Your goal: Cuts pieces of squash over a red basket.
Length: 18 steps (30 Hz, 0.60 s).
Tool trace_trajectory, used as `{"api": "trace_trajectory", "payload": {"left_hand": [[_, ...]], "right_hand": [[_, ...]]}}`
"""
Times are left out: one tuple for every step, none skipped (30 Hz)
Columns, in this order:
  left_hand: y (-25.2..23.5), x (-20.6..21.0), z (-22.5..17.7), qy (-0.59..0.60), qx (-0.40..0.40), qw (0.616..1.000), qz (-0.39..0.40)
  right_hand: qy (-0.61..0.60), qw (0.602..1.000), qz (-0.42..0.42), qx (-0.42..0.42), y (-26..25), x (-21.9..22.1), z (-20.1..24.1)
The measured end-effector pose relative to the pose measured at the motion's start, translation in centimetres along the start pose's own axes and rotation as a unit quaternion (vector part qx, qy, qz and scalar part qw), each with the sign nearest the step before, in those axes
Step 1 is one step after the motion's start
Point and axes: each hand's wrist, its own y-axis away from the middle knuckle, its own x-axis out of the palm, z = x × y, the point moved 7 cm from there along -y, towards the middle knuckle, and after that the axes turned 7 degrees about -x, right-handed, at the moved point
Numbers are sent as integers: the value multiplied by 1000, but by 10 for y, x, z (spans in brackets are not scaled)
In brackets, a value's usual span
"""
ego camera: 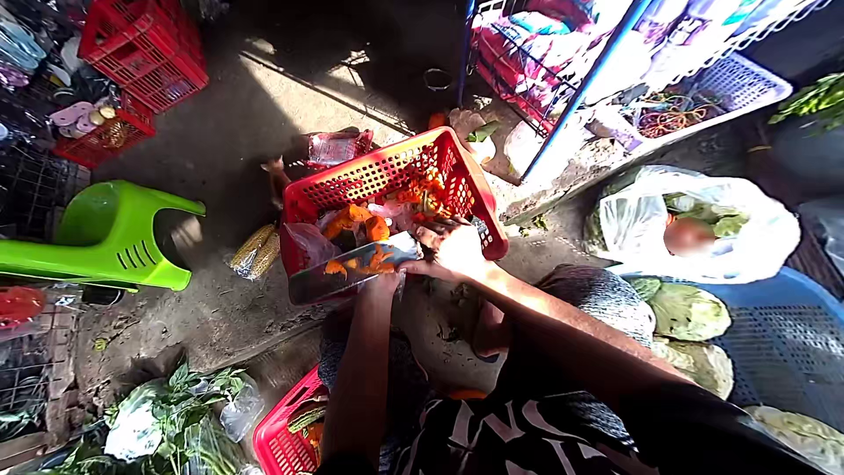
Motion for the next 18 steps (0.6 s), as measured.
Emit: {"api": "trace_trajectory", "payload": {"left_hand": [[-1, 3, -1, -4, -5, 1000, -3], [-1, 5, -1, -8, -9, 1000, -7], [-1, 5, 0, -11, -9, 1000, -14], [-2, 4, 1, -14, -2, 1000, -13], [-3, 3, 4, -18, 6, 1000, -7], [-4, 3, 6, -20, 11, 1000, 3], [-7, 3, 7, -23, 12, 1000, 4], [-9, 4, 7, -28, 6, 1000, 1], [-11, 4, 5, -25, 1, 1000, 5], [-13, 5, 3, -17, -5, 999, 27], [-16, 6, 2, -6, -8, 999, 34], [-17, 8, 0, 1, -5, 999, 47], [-18, 9, -2, -1, 2, 999, 43], [-17, 8, -2, -10, 10, 999, 34], [-14, 8, -1, -22, 14, 999, 25], [-12, 8, 0, -34, 13, 999, 8], [-11, 8, -1, -40, 13, 999, 1], [-13, 7, -1, -38, 10, 999, 10]], "right_hand": [[-16, 1000, 9, 20, 0, 0, -6], [-20, 999, 4, 28, -1, -1, -9], [-20, 999, 4, 29, -2, -2, -10], [-26, 999, 14, 27, -2, -3, -9], [-29, 999, 20, 21, -3, -2, -6], [-31, 999, 25, 17, -3, -2, -5], [-36, 999, 29, 22, -3, -1, -6], [-44, 997, 39, 45, -2, 0, -11], [-59, 991, 74, 97, 0, 3, -21], [-70, 978, 115, 158, 1, 4, -32], [-80, 964, 147, 207, 1, 2, -42], [-85, 959, 153, 224, -1, -1, -46], [-93, 962, 139, 215, -4, -6, -43], [-105, 967, 123, 195, -5, -9, -36], [-118, 971, 114, 175, -5, -9, -29], [-127, 971, 122, 165, -5, -6, -25], [-126, 964, 152, 180, -3, 0, -27], [-126, 949, 192, 216, -1, 5, -33]]}}
